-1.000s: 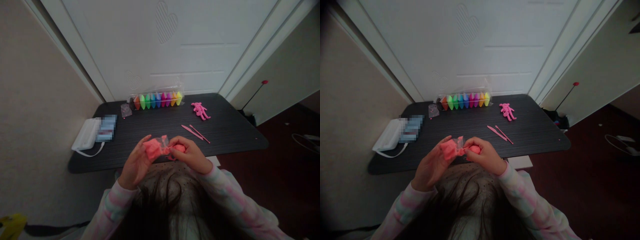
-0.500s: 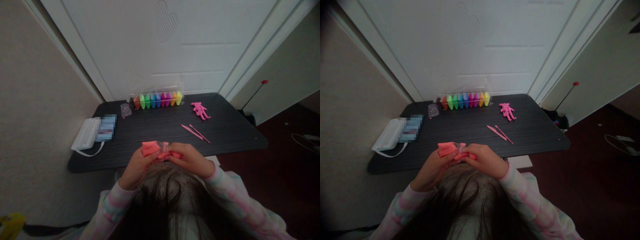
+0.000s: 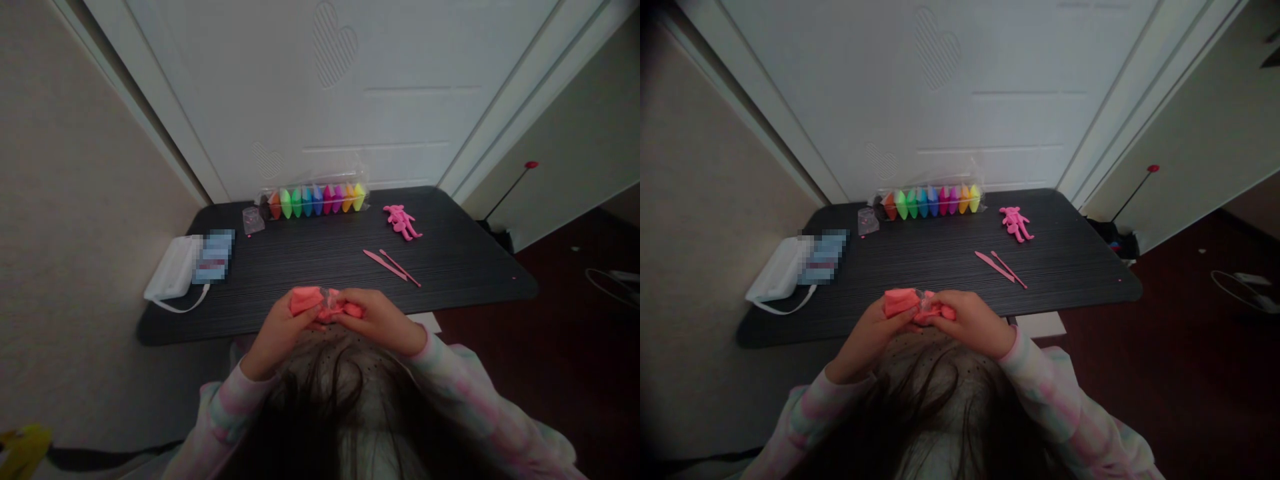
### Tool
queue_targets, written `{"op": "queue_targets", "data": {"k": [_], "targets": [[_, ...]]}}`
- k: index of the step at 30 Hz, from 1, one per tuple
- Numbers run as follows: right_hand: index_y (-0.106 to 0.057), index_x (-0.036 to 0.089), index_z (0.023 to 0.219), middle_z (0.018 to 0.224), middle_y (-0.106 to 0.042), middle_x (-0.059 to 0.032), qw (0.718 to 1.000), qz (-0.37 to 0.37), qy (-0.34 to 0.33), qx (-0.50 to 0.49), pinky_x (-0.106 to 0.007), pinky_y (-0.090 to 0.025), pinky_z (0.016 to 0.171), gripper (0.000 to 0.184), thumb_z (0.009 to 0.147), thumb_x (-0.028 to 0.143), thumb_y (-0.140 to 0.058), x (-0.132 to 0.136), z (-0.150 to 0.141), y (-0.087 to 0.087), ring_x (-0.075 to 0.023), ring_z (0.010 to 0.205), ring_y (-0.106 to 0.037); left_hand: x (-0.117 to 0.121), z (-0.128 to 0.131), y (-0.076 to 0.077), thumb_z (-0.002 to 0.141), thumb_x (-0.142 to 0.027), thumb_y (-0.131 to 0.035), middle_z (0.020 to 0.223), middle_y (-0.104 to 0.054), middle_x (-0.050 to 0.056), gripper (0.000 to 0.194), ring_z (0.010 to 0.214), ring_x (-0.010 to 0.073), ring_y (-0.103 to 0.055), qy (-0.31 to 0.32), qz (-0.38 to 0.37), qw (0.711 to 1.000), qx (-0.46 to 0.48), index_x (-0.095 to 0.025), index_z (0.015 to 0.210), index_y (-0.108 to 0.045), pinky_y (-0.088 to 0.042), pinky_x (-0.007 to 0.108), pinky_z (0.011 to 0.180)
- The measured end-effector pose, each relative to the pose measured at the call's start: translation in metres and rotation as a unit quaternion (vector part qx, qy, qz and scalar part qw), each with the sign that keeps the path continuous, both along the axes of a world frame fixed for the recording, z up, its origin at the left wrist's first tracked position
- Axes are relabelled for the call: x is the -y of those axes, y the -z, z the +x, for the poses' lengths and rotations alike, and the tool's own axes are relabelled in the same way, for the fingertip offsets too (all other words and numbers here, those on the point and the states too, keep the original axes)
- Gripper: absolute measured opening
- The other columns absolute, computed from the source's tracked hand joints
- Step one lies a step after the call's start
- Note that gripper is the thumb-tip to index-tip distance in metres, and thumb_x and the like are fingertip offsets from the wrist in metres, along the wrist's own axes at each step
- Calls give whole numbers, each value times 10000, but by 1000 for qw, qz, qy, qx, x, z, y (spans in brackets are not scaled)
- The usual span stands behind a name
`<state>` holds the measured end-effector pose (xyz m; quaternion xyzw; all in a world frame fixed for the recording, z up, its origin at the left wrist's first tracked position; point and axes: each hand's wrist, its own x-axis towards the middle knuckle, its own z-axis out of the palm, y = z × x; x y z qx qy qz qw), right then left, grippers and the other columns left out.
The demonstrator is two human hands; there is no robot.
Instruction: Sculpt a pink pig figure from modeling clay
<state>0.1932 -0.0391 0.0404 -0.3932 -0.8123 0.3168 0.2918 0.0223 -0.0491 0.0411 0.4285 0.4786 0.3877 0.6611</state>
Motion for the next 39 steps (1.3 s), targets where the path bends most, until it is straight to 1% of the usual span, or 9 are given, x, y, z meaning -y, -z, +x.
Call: {"op": "queue_targets", "data": {"k": [8,14,17,20,22,25,29,33,39], "targets": [[-580,173,944,871,-642,-51,996,83,34,22,-247,-432,746,179,779,215,-523,1,-3,10,-137,817,-581,0,1,3,681,-208,-619,928,-651,79,299,803,167,-615,-30,-22,996,82,-129,966,-574,-507,270,687],[-583,173,883,803,-628,-32,996,81,18,39,-213,-418,719,124,779,212,-527,2,-8,10,-121,769,-567,1,2,12,683,-210,-613,975,-633,71,287,833,171,-604,-42,-8,996,77,-141,955,-555,-487,324,767],[-580,163,838,757,-615,-23,996,71,11,60,-202,-404,671,97,757,157,-526,2,-9,10,-116,719,-554,0,3,16,664,-200,-615,919,-637,46,247,820,173,-600,-50,18,998,39,-151,900,-562,-488,324,750],[-582,168,774,702,-607,-2,997,39,19,69,-194,-383,609,75,724,138,-535,0,-9,10,-103,643,-539,-1,3,16,655,-173,-605,820,-624,8,161,781,154,-586,-59,88,992,-64,-160,813,-581,-484,282,721],[-587,171,739,666,-605,11,998,3,34,58,-189,-371,572,46,728,182,-543,-1,-8,10,-94,599,-530,-1,3,17,675,-185,-584,782,-600,-3,114,746,141,-577,-60,125,984,-112,-165,787,-574,-483,258,687],[-592,168,726,663,-616,15,997,-58,56,17,-188,-375,558,110,736,270,-552,-2,-6,9,-93,591,-536,0,4,18,712,-241,-555,783,-580,1,129,708,138,-575,-43,134,982,-124,-168,818,-553,-483,254,642],[-606,165,783,766,-647,-8,992,-107,56,-45,-197,-413,629,135,739,282,-555,-2,-3,6,-110,687,-571,2,5,16,719,-258,-553,771,-593,5,149,647,127,-577,-31,111,987,-113,-158,829,-545,-477,251,608],[-621,171,889,844,-649,-30,997,-64,21,-45,-209,-413,707,166,756,230,-541,-3,-4,6,-119,767,-574,0,4,17,699,-257,-576,730,-618,9,232,607,132,-583,-48,44,997,-42,-143,897,-541,-481,267,586],[-634,170,846,808,-658,-30,999,-41,-10,4,-198,-401,679,147,781,228,-516,-6,-6,6,-120,746,-586,-3,5,19,673,-264,-602,765,-643,34,328,617,129,-577,-58,8,998,18,-128,967,-547,-475,259,575]]}}
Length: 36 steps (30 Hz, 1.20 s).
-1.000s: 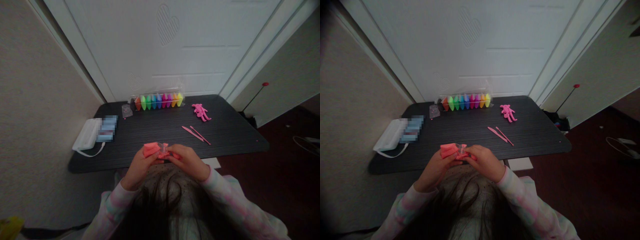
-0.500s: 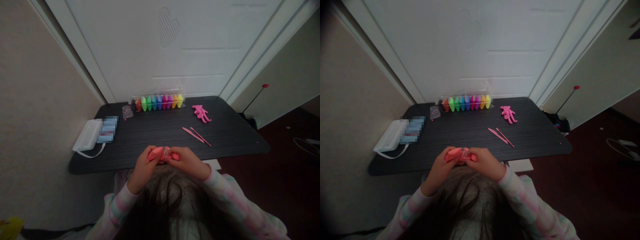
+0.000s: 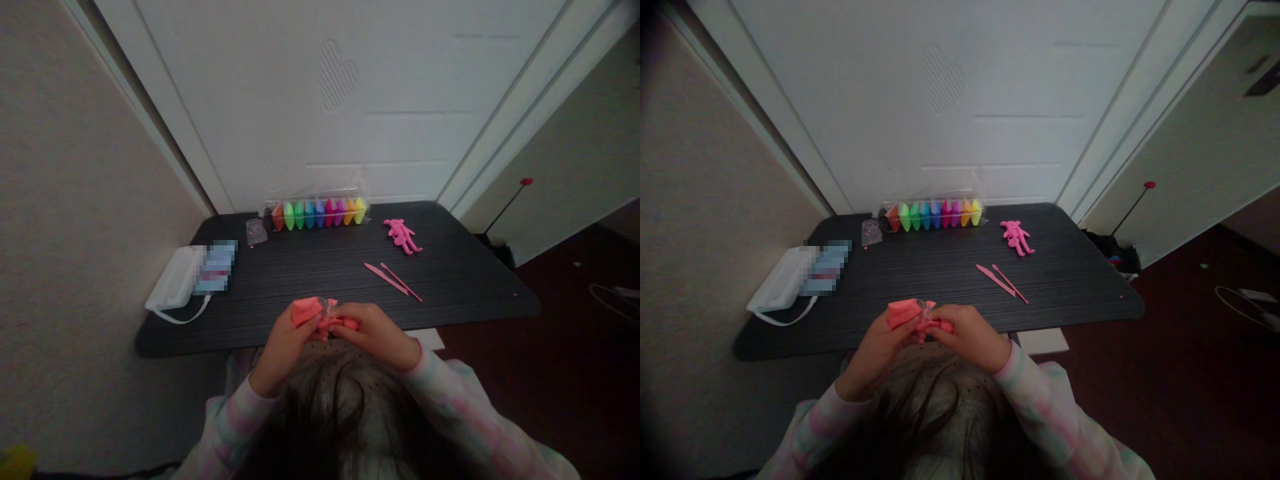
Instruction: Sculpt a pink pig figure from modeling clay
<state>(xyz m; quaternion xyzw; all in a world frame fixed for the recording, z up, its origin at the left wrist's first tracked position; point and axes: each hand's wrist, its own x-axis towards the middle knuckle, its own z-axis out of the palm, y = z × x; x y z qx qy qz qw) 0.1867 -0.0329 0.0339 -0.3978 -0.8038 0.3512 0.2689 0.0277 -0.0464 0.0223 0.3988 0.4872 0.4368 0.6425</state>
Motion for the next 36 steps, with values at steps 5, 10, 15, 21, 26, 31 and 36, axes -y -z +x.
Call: {"op": "queue_targets", "data": {"k": [5,10,15,21,26,31,36], "targets": [[-635,172,801,770,-665,-12,999,-11,-24,40,-189,-388,637,131,777,208,-511,-4,-2,-7,-114,689,-587,-2,2,1,671,-225,-592,724,-628,23,254,571,114,-560,-21,7,999,-34,-118,899,-553,-460,232,524],[-627,173,799,796,-662,12,997,-5,-75,1,-163,-380,664,136,786,174,-491,-10,-5,-16,-89,706,-578,-7,0,2,689,-243,-581,673,-609,0,262,512,94,-525,-22,57,998,-28,-127,919,-537,-444,221,490],[-637,173,786,763,-662,17,999,7,-39,-21,-163,-383,650,129,770,171,-508,-14,-10,-17,-85,678,-571,-13,-6,-8,698,-246,-574,723,-614,17,258,516,91,-529,-18,83,995,-53,-116,919,-544,-448,222,493],[-630,162,809,755,-663,5,998,-21,11,-50,-185,-404,633,118,744,184,-533,-12,-7,-17,-101,668,-582,-14,-15,-21,682,-221,-601,879,-628,69,360,706,142,-566,67,78,994,-35,-120,1023,-548,-453,223,549],[-628,165,843,813,-662,-13,998,-7,25,-49,-198,-416,665,133,743,192,-544,-7,-2,-20,-114,716,-588,-10,-16,-23,644,-168,-638,933,-635,62,364,744,145,-563,73,71,995,2,-134,1001,-575,-439,225,592],[-623,172,869,846,-662,-25,999,24,13,-28,-197,-415,683,142,754,214,-551,-3,-3,-23,-117,751,-589,-8,-14,-22,630,-141,-645,892,-649,47,277,735,137,-570,70,62,995,35,-133,906,-615,-435,238,649],[-620,175,816,785,-654,-17,998,61,-1,1,-195,-405,653,113,774,226,-528,-3,-3,-24,-112,712,-581,-7,-11,-16,587,-127,-678,860,-650,41,321,781,161,-587,23,46,998,42,-131,897,-595,-437,289,749]]}}
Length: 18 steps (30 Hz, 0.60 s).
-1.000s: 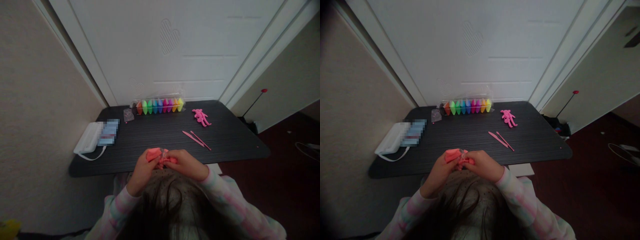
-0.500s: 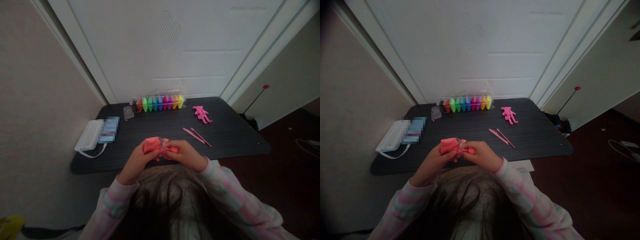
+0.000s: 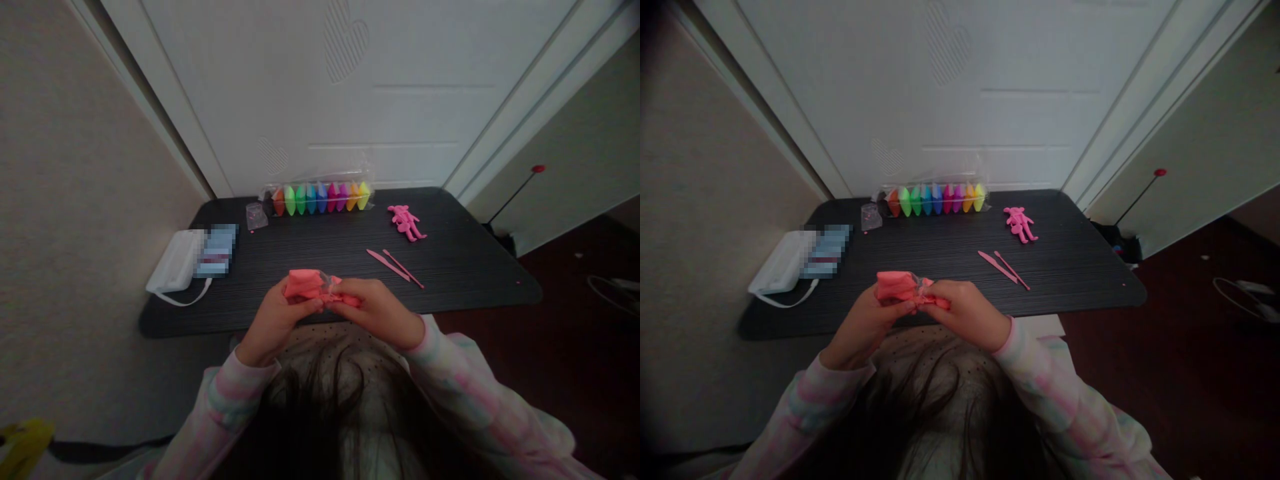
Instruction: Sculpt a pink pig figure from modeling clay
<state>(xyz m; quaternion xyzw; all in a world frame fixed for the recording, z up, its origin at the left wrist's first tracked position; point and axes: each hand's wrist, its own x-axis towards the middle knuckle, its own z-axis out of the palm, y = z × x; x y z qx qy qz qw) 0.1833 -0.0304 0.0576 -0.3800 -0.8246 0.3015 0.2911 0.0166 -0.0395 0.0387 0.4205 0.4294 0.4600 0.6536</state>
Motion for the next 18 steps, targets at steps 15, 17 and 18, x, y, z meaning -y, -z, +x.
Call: {"op": "queue_targets", "data": {"k": [15,17,18], "targets": [[-609,157,702,548,-530,46,998,-52,-27,26,-170,-313,490,75,698,188,-541,-2,4,-5,-59,498,-436,4,5,2,554,-134,-696,770,-642,22,305,680,141,-578,19,-29,999,35,-133,842,-597,-442,254,638],[-605,156,712,591,-554,38,996,-85,-15,-12,-175,-337,510,71,690,187,-544,-2,5,-4,-68,533,-462,3,5,2,564,-139,-688,836,-650,44,347,727,156,-589,20,-30,999,35,-131,898,-597,-445,266,671],[-602,157,727,627,-572,30,994,-106,-3,-38,-179,-354,528,74,688,189,-547,-2,6,-3,-74,556,-482,3,4,2,570,-144,-684,860,-650,54,361,743,163,-591,18,-28,999,34,-128,919,-594,-446,271,680]]}}
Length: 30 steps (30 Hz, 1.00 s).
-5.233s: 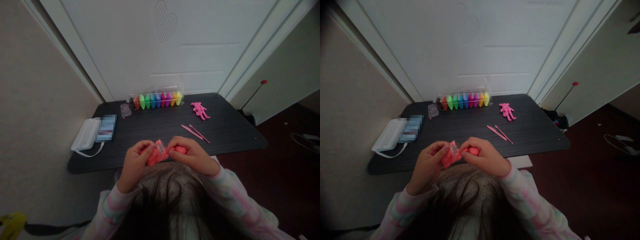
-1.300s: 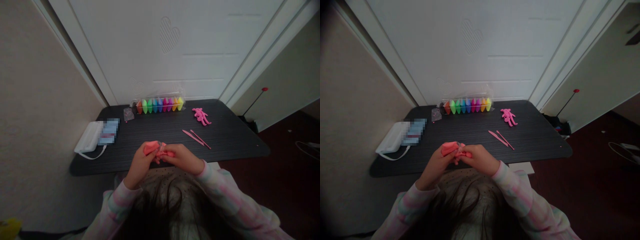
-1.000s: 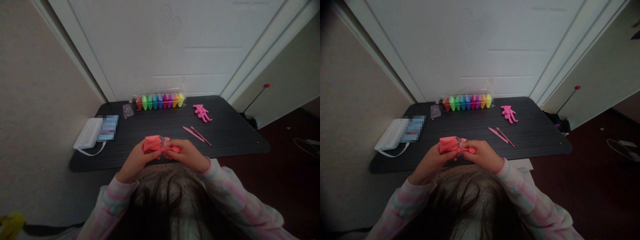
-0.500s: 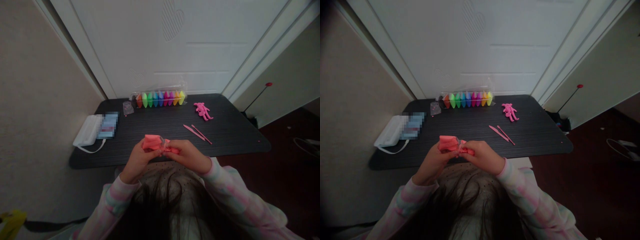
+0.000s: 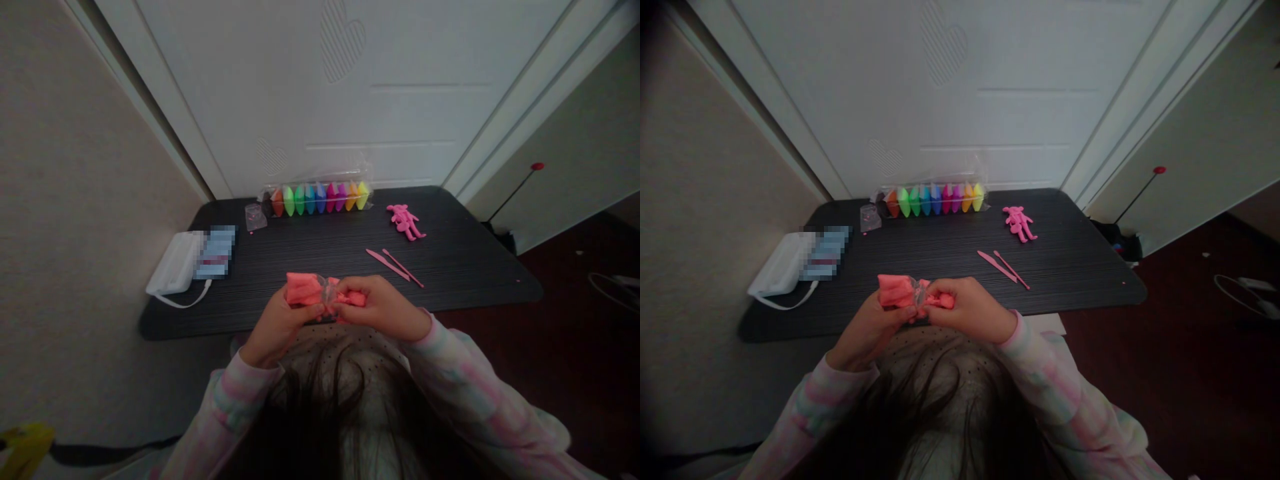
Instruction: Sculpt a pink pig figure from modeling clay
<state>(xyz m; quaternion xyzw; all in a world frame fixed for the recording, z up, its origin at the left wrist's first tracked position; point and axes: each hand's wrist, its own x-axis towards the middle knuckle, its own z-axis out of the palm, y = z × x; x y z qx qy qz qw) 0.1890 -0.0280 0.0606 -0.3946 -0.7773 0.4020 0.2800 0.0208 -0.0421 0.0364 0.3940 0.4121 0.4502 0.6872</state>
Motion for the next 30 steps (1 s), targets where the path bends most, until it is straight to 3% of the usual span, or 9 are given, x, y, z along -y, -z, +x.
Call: {"op": "queue_targets", "data": {"k": [3,6,10,13,17,22,26,30], "targets": [[-573,167,740,622,-571,25,991,-77,66,-88,-185,-372,487,84,699,238,-556,-1,5,0,-71,502,-480,-5,-5,6,577,-163,-680,852,-651,56,376,735,161,-590,-26,16,999,-28,-121,939,-589,-444,274,679],[-525,189,710,579,-539,33,956,-124,148,-220,-183,-361,417,108,704,292,-560,-4,19,-4,-69,437,-462,-10,-16,14,581,-184,-679,879,-650,52,393,737,152,-587,-80,37,992,-94,-126,958,-585,-437,259,675],[-494,212,696,673,-541,14,900,-91,204,-374,-227,-450,538,134,727,341,-514,-9,34,-10,-105,588,-545,-13,-27,17,587,-199,-668,883,-646,47,379,712,140,-576,-99,40,988,-112,-128,951,-589,-430,229,607],[-487,212,730,755,-561,-8,893,-85,232,-375,-263,-475,621,219,761,425,-450,-12,29,-5,-126,682,-575,-13,-26,12,591,-197,-662,796,-643,24,352,644,119,-559,-94,31,991,-95,-125,928,-589,-433,226,583],[-447,202,699,763,-608,-7,880,-168,213,-390,-259,-470,633,200,748,388,-501,-20,2,17,-132,733,-597,-14,-23,9,595,-187,-658,785,-634,28,346,628,113,-554,-93,29,992,-84,-114,924,-578,-443,225,574],[-409,214,760,644,-583,51,805,-260,203,-493,-168,-379,429,231,666,259,-614,-33,-23,38,-52,459,-489,-15,-25,10,578,-176,-670,753,-630,19,342,596,95,-548,-111,17,991,-69,-113,904,-585,-445,212,554],[-432,202,746,430,-365,118,788,-279,169,-522,-125,-212,333,220,704,349,-591,-37,-28,40,-13,322,-255,-14,-25,12,606,-172,-661,761,-626,14,339,587,81,-537,-98,14,993,-58,-122,932,-584,-439,192,540],[-371,200,631,371,-208,129,763,-295,187,-544,-138,-147,307,315,745,458,-511,-37,-27,38,-21,292,-151,-15,-25,18,607,-165,-662,759,-626,18,299,593,82,-541,-100,11,994,-44,-115,894,-593,-445,191,547]]}}
